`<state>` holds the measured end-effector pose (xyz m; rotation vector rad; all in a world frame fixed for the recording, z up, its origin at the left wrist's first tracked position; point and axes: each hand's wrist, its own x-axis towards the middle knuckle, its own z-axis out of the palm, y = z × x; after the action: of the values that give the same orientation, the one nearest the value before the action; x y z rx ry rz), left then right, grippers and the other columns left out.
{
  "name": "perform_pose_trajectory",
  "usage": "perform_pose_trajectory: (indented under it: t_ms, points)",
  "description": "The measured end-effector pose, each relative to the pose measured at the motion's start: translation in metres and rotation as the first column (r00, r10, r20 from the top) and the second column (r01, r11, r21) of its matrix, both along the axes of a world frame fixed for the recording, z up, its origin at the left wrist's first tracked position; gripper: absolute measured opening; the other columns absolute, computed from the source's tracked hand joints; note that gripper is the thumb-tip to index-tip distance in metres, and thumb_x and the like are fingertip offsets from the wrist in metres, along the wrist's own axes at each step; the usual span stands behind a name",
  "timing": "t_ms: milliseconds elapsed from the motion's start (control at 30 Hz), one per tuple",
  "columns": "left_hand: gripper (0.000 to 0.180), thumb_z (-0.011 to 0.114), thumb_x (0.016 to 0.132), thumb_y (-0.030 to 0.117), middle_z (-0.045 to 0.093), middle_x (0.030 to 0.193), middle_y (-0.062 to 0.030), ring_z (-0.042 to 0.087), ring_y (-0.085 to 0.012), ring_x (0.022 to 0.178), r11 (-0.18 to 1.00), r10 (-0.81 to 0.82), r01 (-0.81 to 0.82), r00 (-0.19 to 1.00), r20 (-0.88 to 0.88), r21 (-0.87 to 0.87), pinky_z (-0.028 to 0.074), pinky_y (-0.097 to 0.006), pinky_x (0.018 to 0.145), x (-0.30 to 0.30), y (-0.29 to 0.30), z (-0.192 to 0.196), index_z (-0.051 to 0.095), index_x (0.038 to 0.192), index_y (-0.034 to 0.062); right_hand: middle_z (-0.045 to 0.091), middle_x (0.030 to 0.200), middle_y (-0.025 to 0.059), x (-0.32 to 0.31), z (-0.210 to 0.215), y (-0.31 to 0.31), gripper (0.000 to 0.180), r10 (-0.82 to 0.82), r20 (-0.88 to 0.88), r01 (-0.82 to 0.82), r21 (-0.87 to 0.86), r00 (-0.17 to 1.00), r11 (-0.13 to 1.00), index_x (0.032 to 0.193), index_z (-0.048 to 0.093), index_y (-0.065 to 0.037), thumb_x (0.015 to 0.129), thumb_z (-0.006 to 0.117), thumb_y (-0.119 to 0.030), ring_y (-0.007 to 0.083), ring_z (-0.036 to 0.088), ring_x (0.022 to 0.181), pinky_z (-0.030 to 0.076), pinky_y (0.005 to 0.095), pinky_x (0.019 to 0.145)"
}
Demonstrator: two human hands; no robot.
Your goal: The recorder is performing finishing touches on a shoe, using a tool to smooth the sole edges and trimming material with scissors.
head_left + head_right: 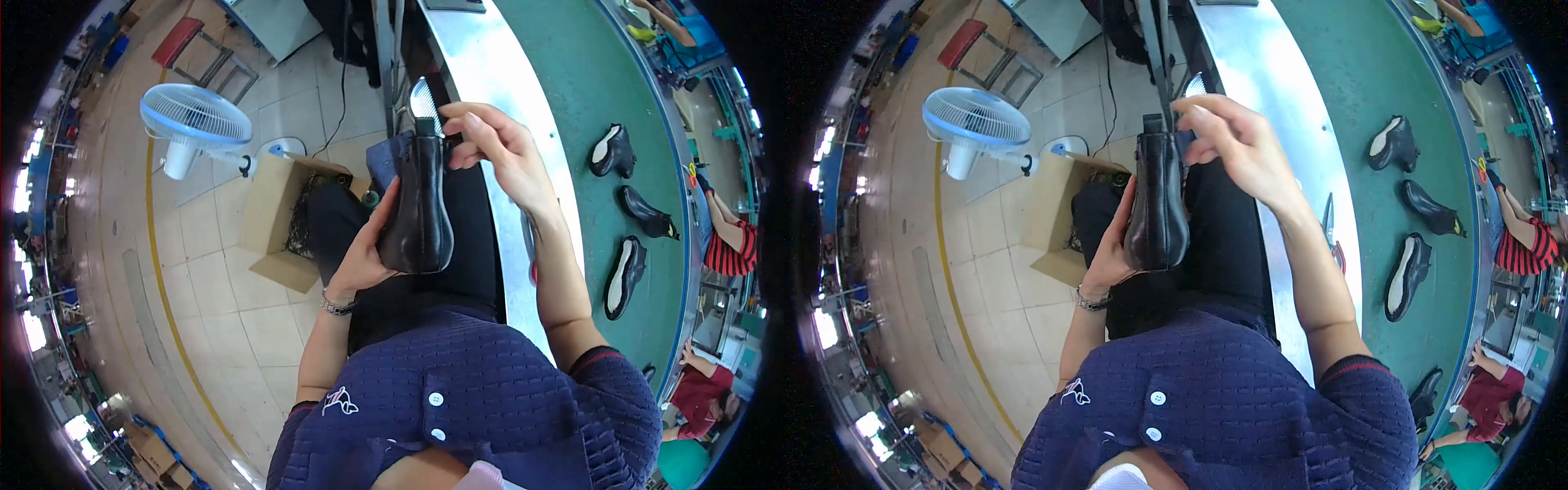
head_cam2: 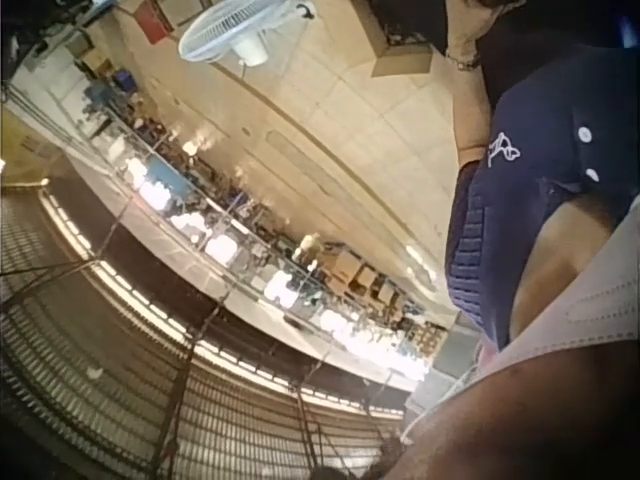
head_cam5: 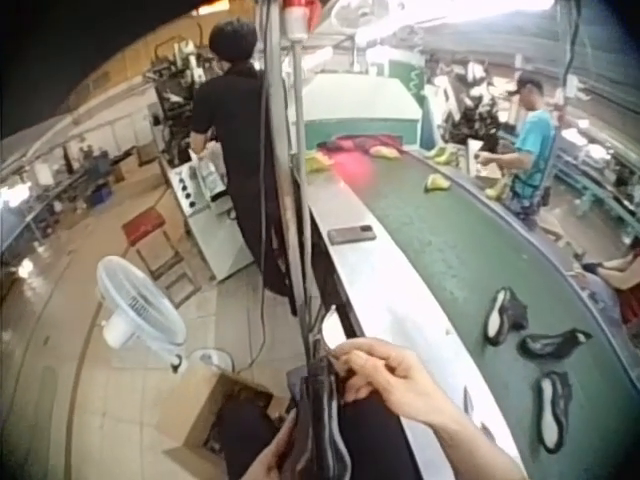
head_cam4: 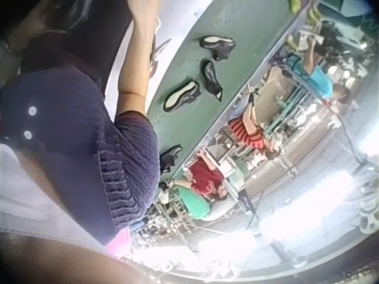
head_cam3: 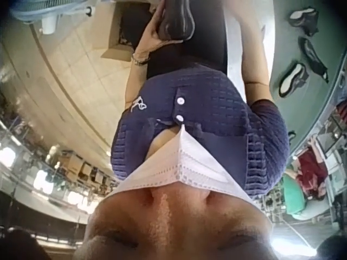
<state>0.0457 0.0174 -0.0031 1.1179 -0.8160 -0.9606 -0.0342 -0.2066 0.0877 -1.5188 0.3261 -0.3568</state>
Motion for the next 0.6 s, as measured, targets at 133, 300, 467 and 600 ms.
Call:
perform_pose_trajectory:
  t_ms: [133, 300, 467, 600]
  points:
    - [0.121, 0.087, 0.060, 0.006, 0.021, 0.155, -0.0078, 0.031, -0.0195, 0.137, 0.989, 0.142, -0.142, 0.990, 0.002, 0.032, 0.028, -0.036, 0.112, -0.004, 0.038, -0.012, 0.008, 0.152, 0.0087, 0.063, 0.106, 0.0166, -0.053, -0.070, -0.018, 0.037, -0.352, -0.293, 0.117, -0.596, 0.889, 0.794, 0.121, 0.058, -0.001, 0.092, 0.059, -0.025, 0.0267, 0.065, 0.091, 0.051, 0.0357, 0.079]
    - [0.086, 0.084, 0.066, 0.005, 0.047, 0.135, -0.0071, 0.046, -0.0177, 0.122, 0.908, 0.308, -0.228, 0.932, -0.191, 0.350, 0.037, -0.033, 0.103, 0.020, 0.098, -0.024, 0.038, 0.139, 0.0047, 0.054, 0.122, 0.0201, -0.154, -0.170, -0.030, 0.045, -0.645, -0.379, -0.141, -0.910, 0.664, 0.389, 0.128, 0.055, -0.005, 0.087, 0.064, -0.022, 0.0365, 0.051, 0.116, 0.043, 0.0443, 0.095]
    - [0.048, 0.077, 0.079, 0.024, 0.060, 0.107, -0.0033, 0.057, -0.0131, 0.100, 0.806, 0.462, -0.229, 0.821, -0.337, 0.547, 0.045, -0.029, 0.089, 0.033, 0.125, -0.044, 0.055, 0.117, 0.0039, 0.053, 0.115, 0.0205, -0.164, -0.175, -0.028, 0.049, -0.656, -0.460, -0.105, -0.856, 0.598, 0.505, 0.131, 0.052, -0.003, 0.088, 0.063, -0.024, 0.0354, 0.052, 0.107, 0.043, 0.0452, 0.091]
    - [0.055, 0.073, 0.083, 0.034, 0.060, 0.112, -0.0045, 0.056, -0.0129, 0.101, 0.788, 0.466, -0.161, 0.786, -0.407, 0.594, 0.045, -0.029, 0.090, 0.027, 0.086, -0.032, 0.051, 0.123, 0.0022, 0.059, 0.096, 0.0190, -0.162, -0.180, -0.038, 0.047, -0.589, -0.437, 0.044, -0.778, 0.680, 0.627, 0.128, 0.052, 0.002, 0.089, 0.060, -0.023, 0.0341, 0.059, 0.090, 0.045, 0.0449, 0.087]
